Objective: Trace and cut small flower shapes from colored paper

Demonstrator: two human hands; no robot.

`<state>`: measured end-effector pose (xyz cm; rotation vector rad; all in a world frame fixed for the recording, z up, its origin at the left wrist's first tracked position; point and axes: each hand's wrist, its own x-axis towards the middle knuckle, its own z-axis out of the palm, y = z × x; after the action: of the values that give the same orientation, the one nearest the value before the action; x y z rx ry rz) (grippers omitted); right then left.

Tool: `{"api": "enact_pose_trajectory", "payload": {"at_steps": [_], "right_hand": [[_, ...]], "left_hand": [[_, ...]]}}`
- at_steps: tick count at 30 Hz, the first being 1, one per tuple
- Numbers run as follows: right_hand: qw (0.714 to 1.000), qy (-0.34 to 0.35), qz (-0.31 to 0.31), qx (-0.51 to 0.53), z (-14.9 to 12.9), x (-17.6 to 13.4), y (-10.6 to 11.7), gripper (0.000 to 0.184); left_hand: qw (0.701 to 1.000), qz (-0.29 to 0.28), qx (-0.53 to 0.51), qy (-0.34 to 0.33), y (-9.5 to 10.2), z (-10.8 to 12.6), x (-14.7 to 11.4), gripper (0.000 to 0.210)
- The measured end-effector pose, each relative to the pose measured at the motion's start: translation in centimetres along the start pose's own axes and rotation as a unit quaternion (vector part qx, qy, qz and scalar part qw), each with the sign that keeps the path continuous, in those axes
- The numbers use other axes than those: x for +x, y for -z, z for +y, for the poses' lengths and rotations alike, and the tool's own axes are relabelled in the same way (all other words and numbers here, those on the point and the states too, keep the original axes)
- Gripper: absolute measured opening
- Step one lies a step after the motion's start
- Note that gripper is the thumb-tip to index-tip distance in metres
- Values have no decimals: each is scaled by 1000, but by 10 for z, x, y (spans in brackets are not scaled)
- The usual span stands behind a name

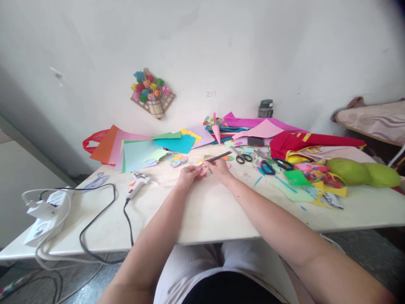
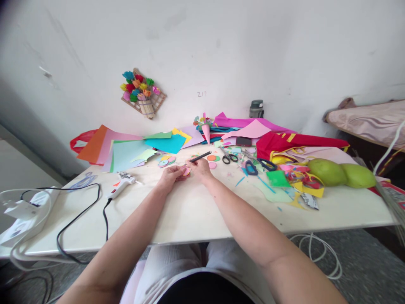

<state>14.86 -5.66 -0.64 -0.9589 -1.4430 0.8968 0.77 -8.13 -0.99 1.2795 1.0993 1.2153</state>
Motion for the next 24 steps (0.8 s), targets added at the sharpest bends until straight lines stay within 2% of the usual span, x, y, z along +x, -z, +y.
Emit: {"api": "enact_pose_trajectory", "payload": {"at_steps": [16,24], "right_hand": [[999,32,-26,-5,3,-1,-2,22],[1000,15,-18,-2,4,1,-2,23]], "left_hand": [[1000,-3,-2,2,1,0,0,35],[1000,-1,-4,5,-1,2,-1,35]]}}
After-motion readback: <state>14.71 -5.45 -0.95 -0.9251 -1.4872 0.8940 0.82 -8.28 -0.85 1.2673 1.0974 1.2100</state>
